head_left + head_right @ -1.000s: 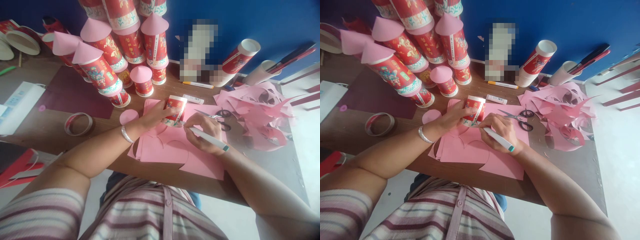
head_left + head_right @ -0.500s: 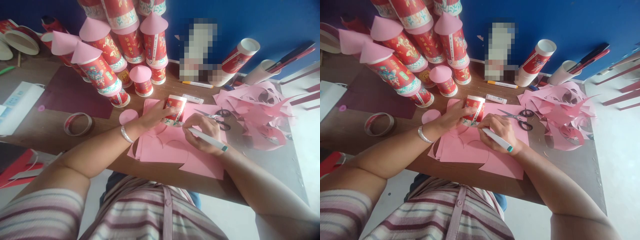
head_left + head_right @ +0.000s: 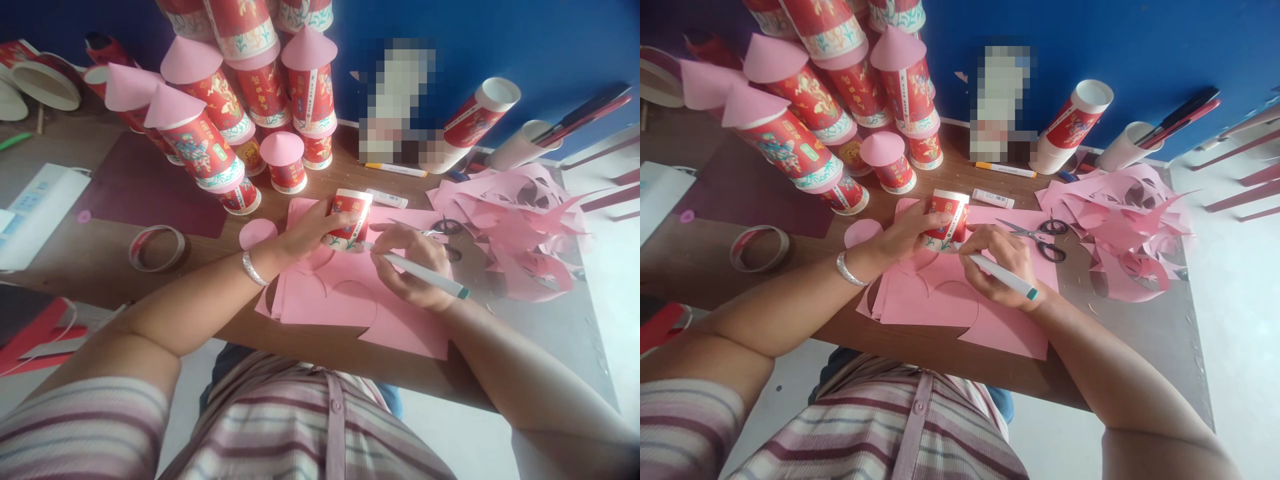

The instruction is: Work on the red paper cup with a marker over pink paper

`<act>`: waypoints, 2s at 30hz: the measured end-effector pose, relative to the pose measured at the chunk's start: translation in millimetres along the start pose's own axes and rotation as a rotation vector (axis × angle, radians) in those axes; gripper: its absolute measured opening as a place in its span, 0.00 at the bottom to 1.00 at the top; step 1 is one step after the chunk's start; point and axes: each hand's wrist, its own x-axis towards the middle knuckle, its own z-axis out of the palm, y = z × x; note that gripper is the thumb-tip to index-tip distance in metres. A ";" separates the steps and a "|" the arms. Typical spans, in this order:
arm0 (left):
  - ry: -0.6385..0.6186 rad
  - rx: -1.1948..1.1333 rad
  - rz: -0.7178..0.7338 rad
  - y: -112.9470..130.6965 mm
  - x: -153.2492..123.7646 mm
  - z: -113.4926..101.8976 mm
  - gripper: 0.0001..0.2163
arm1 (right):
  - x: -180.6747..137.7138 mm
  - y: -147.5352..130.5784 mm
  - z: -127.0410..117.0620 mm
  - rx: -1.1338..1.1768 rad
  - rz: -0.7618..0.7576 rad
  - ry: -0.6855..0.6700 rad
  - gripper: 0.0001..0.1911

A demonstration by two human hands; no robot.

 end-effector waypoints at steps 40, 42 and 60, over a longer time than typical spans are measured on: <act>0.050 -0.053 -0.022 -5.1 0.6 1.2 0.22 | -1.0 -9.3 0.7 -0.098 0.110 0.037 0.10; 0.043 -0.073 -0.013 -4.7 0.9 2.0 0.22 | -0.2 -9.5 0.6 -0.092 0.113 0.043 0.10; 0.072 -0.176 -0.066 -10.1 1.4 -1.2 0.23 | -2.9 -5.6 1.6 -0.051 0.135 0.087 0.12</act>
